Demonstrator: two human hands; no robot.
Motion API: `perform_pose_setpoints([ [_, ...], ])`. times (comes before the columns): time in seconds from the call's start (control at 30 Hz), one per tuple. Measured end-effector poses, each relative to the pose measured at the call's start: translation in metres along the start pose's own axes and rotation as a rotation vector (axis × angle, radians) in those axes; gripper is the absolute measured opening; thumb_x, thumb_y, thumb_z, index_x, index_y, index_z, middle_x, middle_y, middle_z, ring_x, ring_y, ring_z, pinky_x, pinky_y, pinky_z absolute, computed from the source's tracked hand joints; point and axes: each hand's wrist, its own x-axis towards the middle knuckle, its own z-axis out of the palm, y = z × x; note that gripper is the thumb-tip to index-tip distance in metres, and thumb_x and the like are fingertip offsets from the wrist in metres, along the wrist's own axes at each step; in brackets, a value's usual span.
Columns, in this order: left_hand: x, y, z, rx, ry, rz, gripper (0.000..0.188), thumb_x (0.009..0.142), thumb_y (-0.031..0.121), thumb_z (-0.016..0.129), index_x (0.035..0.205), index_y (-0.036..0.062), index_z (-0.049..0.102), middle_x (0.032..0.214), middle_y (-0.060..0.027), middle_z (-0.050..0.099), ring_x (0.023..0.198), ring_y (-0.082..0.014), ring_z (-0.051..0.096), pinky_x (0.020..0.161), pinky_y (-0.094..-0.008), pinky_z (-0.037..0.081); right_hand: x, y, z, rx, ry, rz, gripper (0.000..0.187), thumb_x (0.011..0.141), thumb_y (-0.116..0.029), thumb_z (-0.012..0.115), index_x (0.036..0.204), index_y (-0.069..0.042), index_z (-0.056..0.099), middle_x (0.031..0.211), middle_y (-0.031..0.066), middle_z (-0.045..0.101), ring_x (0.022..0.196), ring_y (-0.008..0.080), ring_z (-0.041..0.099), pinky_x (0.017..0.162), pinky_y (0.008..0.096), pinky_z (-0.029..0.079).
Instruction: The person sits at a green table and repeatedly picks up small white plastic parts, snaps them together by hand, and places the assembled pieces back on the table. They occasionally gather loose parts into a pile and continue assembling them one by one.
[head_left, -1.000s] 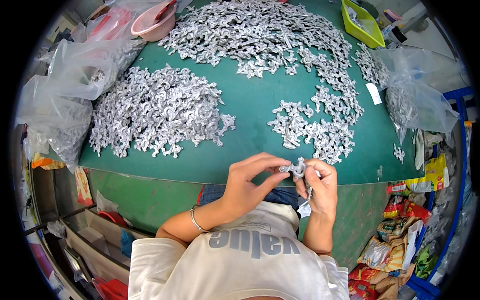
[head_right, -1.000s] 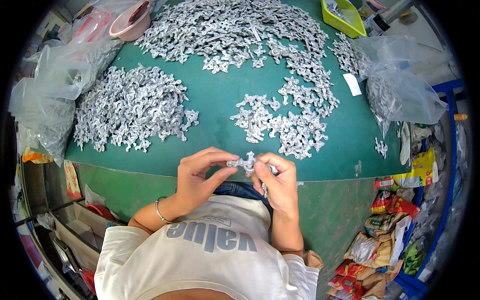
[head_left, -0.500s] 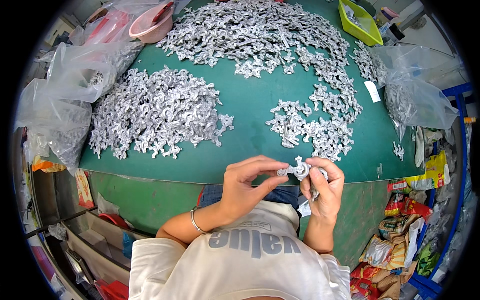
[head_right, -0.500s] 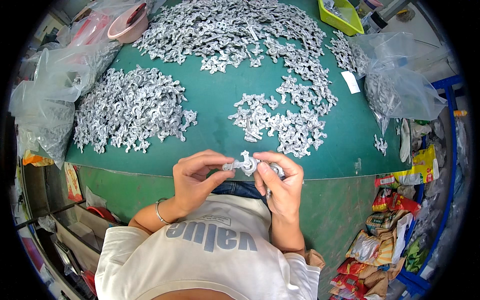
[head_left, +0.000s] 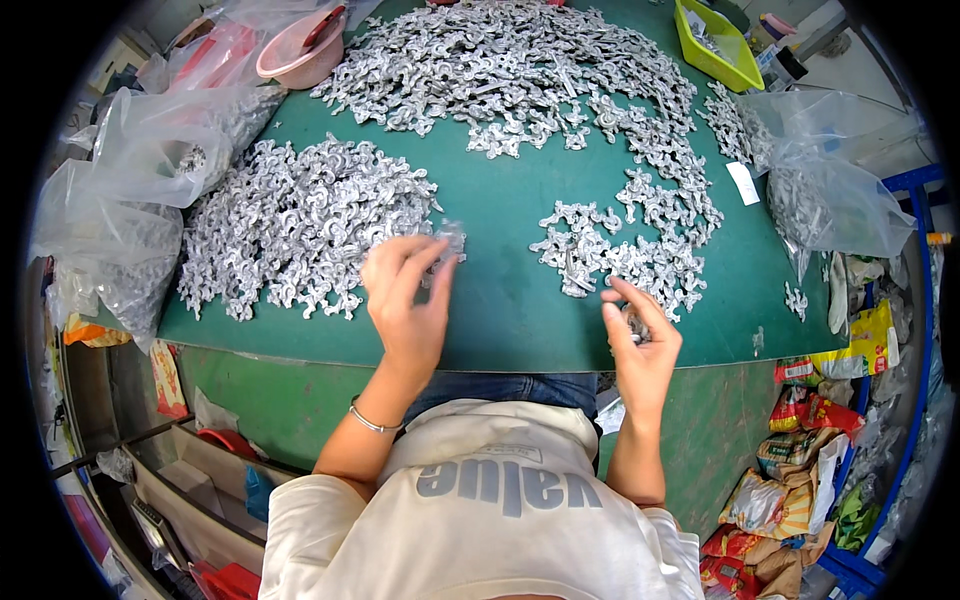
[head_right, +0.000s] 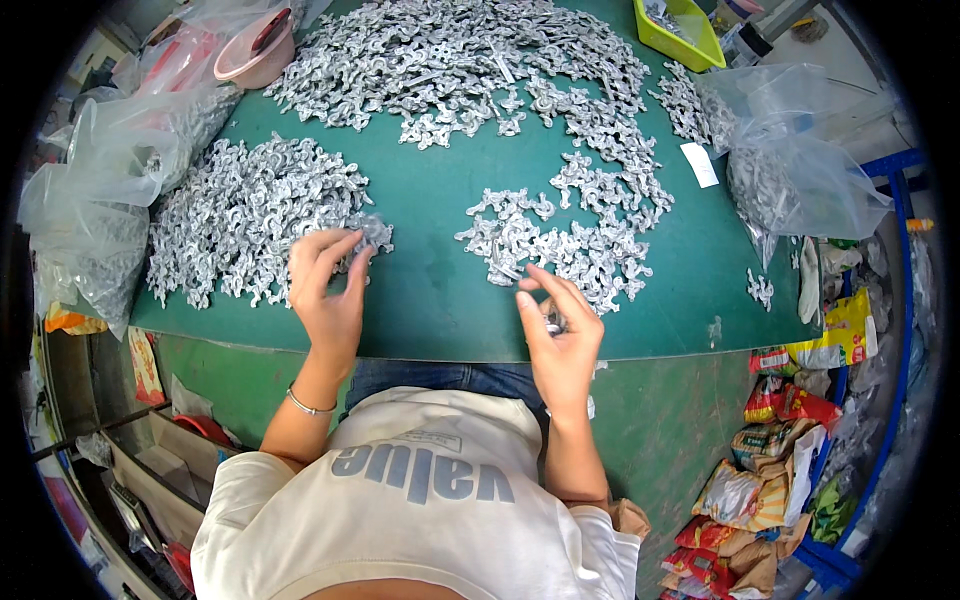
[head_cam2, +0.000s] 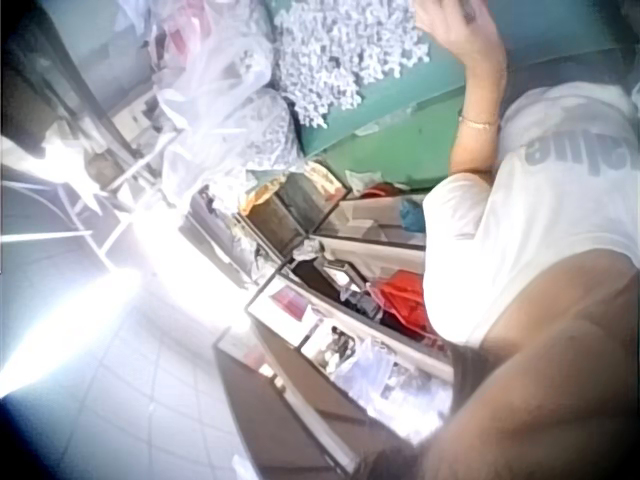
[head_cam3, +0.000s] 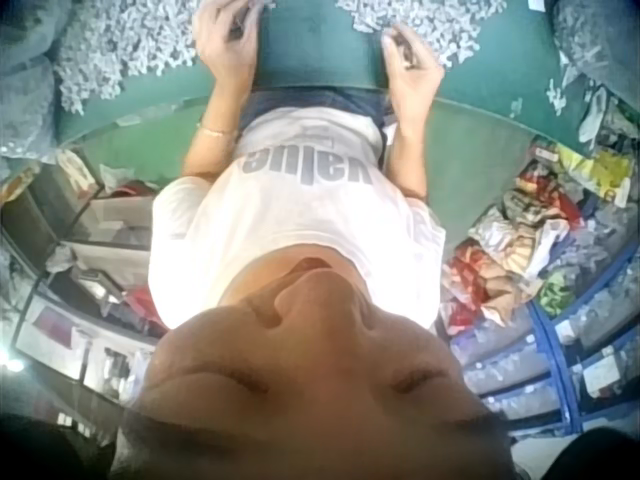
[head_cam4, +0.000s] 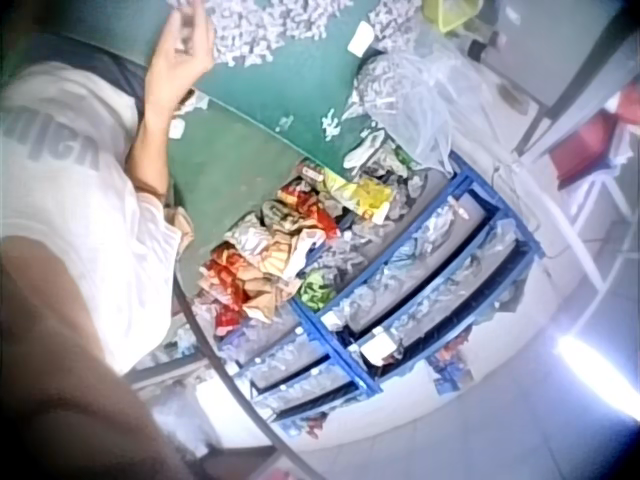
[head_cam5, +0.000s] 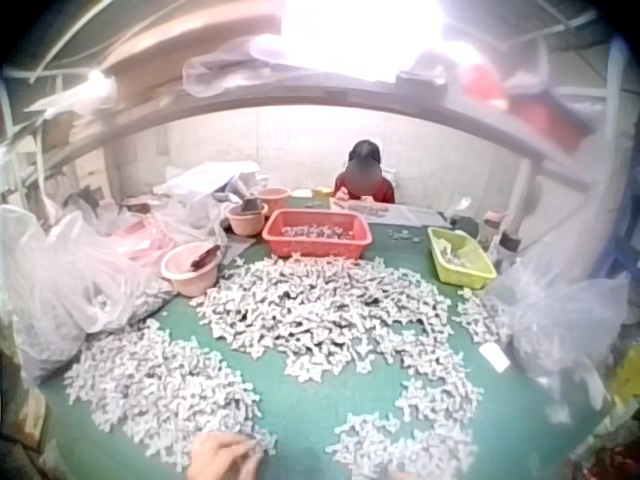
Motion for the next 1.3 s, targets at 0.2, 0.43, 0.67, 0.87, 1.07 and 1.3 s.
perform_pose_setpoints([
  [0.2, -0.009, -0.003, 0.004, 0.252, -0.029, -0.074, 0.032, 0.064, 0.000, 0.069, 0.094, 0.0083, 0.061, 0.116, -0.0137, 0.042, 0.108, -0.0301, 0.038, 0.090, -0.0407, 0.030, 0.001, 0.013, 0.024, -0.587, -0.060, -0.117, 0.018, 0.072, -0.003, 0.064, 0.090, -0.003, 0.061, 0.088, 0.0105, 0.056, 0.065, 0.0277, 0.058, 0.055, 0.0346, 0.046],
  [0.43, -0.002, 0.019, -0.007, 0.093, 0.045, 0.001, 0.032, 0.064, -0.002, 0.067, 0.094, 0.0078, 0.061, 0.122, -0.0170, 0.038, 0.112, -0.0329, 0.037, 0.093, -0.0419, 0.029, 0.007, 0.021, 0.011, -0.360, 0.071, -0.202, 0.011, 0.072, 0.003, 0.062, 0.082, 0.000, 0.062, 0.076, 0.0084, 0.059, 0.059, 0.0142, 0.052, 0.052, 0.0253, 0.041],
  [0.67, -0.011, 0.035, -0.001, -0.081, -0.108, 0.019, 0.024, 0.065, -0.004, 0.064, 0.087, 0.0042, 0.062, 0.109, -0.0148, 0.050, 0.104, -0.0303, 0.045, 0.089, -0.0390, 0.035, 0.002, 0.015, 0.003, -0.453, 0.080, -0.170, 0.013, 0.071, 0.001, 0.063, 0.085, 0.000, 0.061, 0.082, 0.0127, 0.059, 0.068, 0.0260, 0.058, 0.062, 0.0311, 0.046],
  [0.87, -0.021, 0.036, 0.008, -0.216, -0.239, 0.011, 0.022, 0.067, -0.004, 0.064, 0.088, 0.0031, 0.061, 0.102, -0.0137, 0.052, 0.096, -0.0287, 0.050, 0.084, -0.0360, 0.039, -0.003, 0.023, 0.008, -0.587, -0.034, -0.106, 0.015, 0.070, 0.001, 0.062, 0.084, -0.001, 0.059, 0.083, 0.0129, 0.059, 0.068, 0.0288, 0.059, 0.059, 0.0352, 0.046],
  [1.07, -0.020, 0.038, 0.029, -0.245, -0.489, 0.105, 0.023, 0.070, -0.002, 0.061, 0.092, 0.0029, 0.059, 0.096, -0.0091, 0.054, 0.087, -0.0263, 0.052, 0.075, -0.0343, 0.040, 0.000, 0.022, -0.002, -0.327, 0.016, -0.030, 0.017, 0.070, 0.003, 0.061, 0.086, -0.001, 0.060, 0.074, 0.0087, 0.059, 0.057, 0.0165, 0.050, 0.054, 0.0261, 0.041],
  [1.3, -0.001, 0.033, 0.073, -0.051, -0.598, 0.366, 0.026, 0.069, 0.000, 0.052, 0.093, 0.0036, 0.061, 0.090, -0.0087, 0.051, 0.084, -0.0245, 0.047, 0.069, -0.0330, 0.039, -0.004, 0.025, -0.010, 0.162, 0.037, 0.186, 0.014, 0.074, 0.002, 0.062, 0.088, 0.001, 0.061, 0.074, -0.0002, 0.057, 0.063, 0.0037, 0.044, 0.055, 0.0193, 0.037],
])
